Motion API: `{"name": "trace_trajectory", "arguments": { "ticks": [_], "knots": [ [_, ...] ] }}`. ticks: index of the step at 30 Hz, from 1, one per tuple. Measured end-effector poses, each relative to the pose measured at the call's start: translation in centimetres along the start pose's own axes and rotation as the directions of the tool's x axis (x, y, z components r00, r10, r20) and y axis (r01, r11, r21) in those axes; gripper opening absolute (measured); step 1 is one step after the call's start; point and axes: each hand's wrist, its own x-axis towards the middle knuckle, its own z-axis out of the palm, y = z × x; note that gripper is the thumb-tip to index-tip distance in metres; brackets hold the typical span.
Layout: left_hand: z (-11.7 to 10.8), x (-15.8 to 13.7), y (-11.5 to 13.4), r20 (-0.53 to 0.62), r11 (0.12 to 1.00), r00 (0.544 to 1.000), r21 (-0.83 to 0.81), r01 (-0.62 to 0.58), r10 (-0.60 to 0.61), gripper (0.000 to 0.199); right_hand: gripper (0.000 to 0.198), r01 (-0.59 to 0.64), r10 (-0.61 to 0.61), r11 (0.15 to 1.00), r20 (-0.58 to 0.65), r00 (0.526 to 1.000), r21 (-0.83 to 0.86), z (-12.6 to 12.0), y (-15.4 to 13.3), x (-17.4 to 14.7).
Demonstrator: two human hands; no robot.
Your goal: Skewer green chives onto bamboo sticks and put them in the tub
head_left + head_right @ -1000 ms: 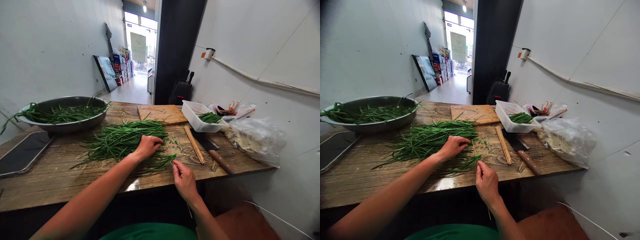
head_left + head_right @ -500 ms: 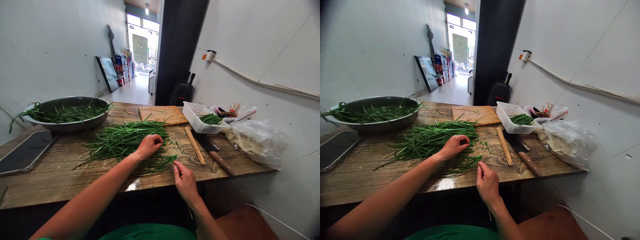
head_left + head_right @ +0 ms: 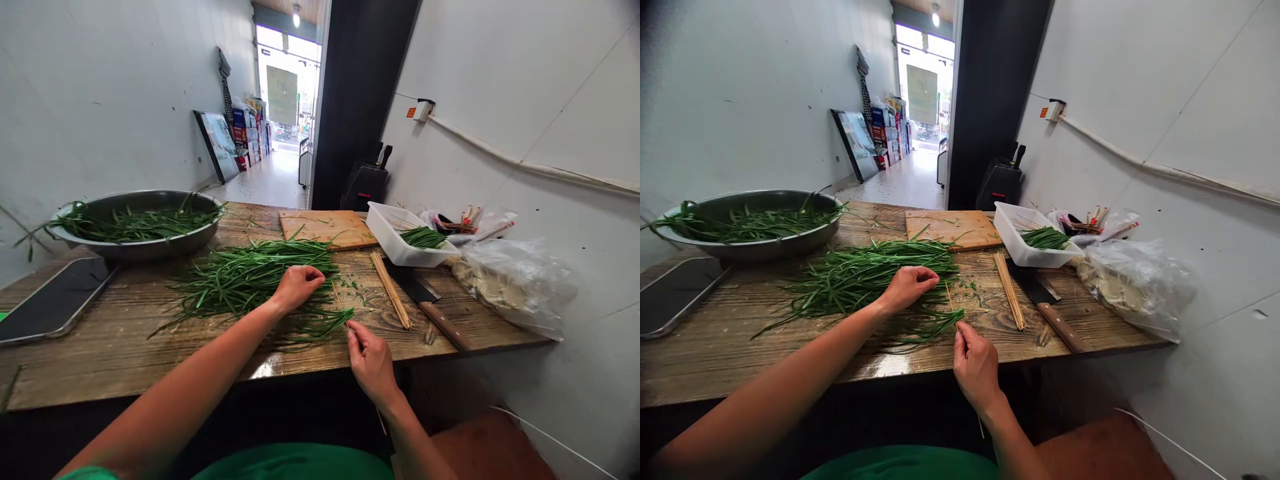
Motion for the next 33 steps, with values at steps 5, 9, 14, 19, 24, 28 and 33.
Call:
{"name": "trace_trajectory", "arguments": {
  "ticks": [5, 9, 14, 19, 24, 28, 33],
  "knots": [
    [-0.03, 0.03, 0.23, -0.024, 1.000, 0.999, -0.001, 0.027, -0.027, 0.027, 0.030, 0.028, -0.028, 0.999, 0.007, 1.000, -0.016, -0.13, -0.05, 0.09],
    [0.04, 0.07, 0.07, 0.004, 0.999, 0.999, -0.024, 0.036, -0.036, 0.027, 0.030, 0.021, -0.021, 0.999, 0.010, 1.000, -0.035, -0.23, -0.16, 0.19],
    [0.09, 0.05, -0.14, 0.024, 0.999, 1.000, -0.047, 0.014, -0.013, 0.027, 0.031, 0.008, -0.007, 0.999, 0.025, 1.000, -0.050, -0.15, -0.07, 0.24],
    [0.12, 0.05, -0.01, 0.034, 0.999, 0.999, -0.035, -0.019, 0.020, 0.025, 0.031, 0.016, -0.015, 0.999, 0.021, 1.000, -0.052, -0.09, 0.10, 0.27],
    [0.13, 0.02, 0.05, 0.042, 0.999, 0.999, -0.045, -0.020, 0.022, 0.026, 0.031, 0.011, -0.010, 0.999, 0.026, 1.000, -0.042, -0.16, -0.07, 0.26],
    [0.08, -0.08, 0.14, 0.042, 0.999, 0.999, -0.025, -0.033, 0.034, 0.024, 0.031, 0.015, -0.013, 0.999, 0.025, 1.000, -0.046, -0.10, -0.10, 0.27],
    [-0.02, -0.11, 0.22, 0.038, 0.997, 0.996, -0.009, -0.078, 0.078, 0.022, 0.030, 0.025, -0.024, 0.999, 0.017, 1.000, -0.035, 0.04, 0.07, 0.23]
  ]
}}
